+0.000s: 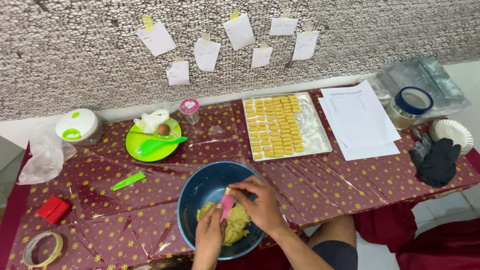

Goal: Hand-shaping small pieces of dough by rolling them and using a textured tool to create ridges.

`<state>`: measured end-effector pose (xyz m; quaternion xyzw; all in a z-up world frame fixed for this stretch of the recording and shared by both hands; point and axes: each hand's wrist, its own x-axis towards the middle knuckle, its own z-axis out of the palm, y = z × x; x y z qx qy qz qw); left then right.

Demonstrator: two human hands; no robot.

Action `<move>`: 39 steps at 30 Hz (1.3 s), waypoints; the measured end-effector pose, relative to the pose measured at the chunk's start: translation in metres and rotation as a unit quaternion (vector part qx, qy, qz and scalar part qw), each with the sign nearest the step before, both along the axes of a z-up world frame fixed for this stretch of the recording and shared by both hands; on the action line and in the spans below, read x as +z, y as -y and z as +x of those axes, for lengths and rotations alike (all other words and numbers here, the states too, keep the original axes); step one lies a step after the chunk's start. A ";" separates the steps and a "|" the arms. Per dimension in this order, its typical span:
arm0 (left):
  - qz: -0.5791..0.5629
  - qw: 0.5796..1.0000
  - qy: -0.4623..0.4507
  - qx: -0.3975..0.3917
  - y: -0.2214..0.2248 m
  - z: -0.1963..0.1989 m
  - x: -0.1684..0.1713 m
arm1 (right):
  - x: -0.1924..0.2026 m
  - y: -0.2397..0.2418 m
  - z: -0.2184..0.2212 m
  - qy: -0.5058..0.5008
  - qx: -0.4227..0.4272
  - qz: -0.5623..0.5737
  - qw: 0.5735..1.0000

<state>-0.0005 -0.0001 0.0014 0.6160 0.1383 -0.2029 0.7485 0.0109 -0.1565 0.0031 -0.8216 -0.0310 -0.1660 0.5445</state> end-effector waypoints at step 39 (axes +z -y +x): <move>0.059 0.990 0.127 -0.032 -0.011 0.003 -0.034 | -0.023 0.194 0.118 -0.312 -0.069 0.224 0.921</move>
